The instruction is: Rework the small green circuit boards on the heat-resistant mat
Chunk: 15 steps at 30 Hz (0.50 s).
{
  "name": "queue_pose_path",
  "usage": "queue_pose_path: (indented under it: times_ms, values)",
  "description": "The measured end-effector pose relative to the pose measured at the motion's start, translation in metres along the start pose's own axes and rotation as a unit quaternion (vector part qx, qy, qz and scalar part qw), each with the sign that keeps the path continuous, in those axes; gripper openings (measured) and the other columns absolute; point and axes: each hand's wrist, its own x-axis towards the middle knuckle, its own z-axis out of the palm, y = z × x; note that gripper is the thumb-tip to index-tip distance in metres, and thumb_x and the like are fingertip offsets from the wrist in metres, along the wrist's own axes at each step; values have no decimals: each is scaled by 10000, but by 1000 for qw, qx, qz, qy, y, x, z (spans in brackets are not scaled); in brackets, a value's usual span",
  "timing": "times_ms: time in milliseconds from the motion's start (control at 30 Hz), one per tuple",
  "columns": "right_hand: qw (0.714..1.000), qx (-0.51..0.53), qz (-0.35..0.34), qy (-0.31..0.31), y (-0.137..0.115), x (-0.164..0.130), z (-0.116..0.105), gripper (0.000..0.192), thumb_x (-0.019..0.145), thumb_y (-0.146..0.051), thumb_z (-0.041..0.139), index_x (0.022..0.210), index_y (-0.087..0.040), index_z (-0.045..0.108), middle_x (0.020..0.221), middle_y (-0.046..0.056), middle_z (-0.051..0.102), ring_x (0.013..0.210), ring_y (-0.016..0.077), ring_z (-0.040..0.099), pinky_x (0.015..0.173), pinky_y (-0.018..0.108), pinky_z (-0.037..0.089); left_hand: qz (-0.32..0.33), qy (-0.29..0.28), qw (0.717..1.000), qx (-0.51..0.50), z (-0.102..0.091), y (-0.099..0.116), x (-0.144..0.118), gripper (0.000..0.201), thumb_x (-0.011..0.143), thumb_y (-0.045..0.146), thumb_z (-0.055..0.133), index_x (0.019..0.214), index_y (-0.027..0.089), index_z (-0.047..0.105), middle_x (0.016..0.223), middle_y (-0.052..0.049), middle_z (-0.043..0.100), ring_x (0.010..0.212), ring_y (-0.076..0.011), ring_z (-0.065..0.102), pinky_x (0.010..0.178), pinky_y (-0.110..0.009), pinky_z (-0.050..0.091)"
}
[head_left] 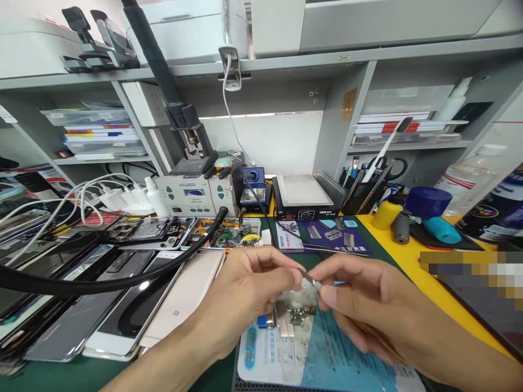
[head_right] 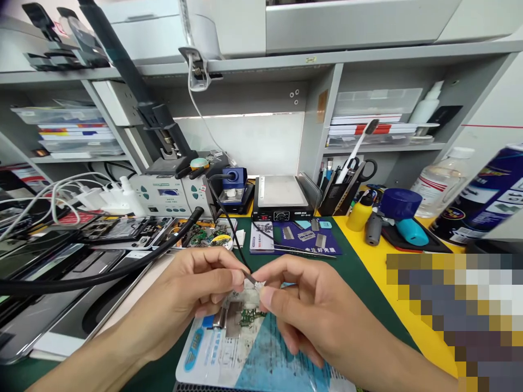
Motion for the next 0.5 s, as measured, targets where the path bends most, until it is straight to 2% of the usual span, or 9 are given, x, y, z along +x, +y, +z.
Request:
queue_pose_path:
  times_ms: [200,400,500]
  values:
    - [999,-46,-2,28,1,0,2,391,938,-514,653,1152,-186,654,463,-67,523,344,44,331,333,134,277,11,4,1000,21,0,-1,1,61,717,194,747,708,134,737,518,35,529,433,-35,373,389,-148,258]
    - [992,-101,-52,58,5,-1,6,375,949,-530,626,1121,-200,670,502,-57,525,342,52,352,319,152,273,29,3,999,38,0,-2,1,85,743,185,718,672,138,709,523,31,544,433,-40,403,385,-143,283]
    - [994,-89,-26,56,4,-1,4,391,936,-535,644,1144,-204,656,484,-62,532,340,50,351,327,145,297,44,-6,997,57,-2,-3,0,114,793,224,729,720,137,736,548,26,542,451,-41,392,389,-139,292]
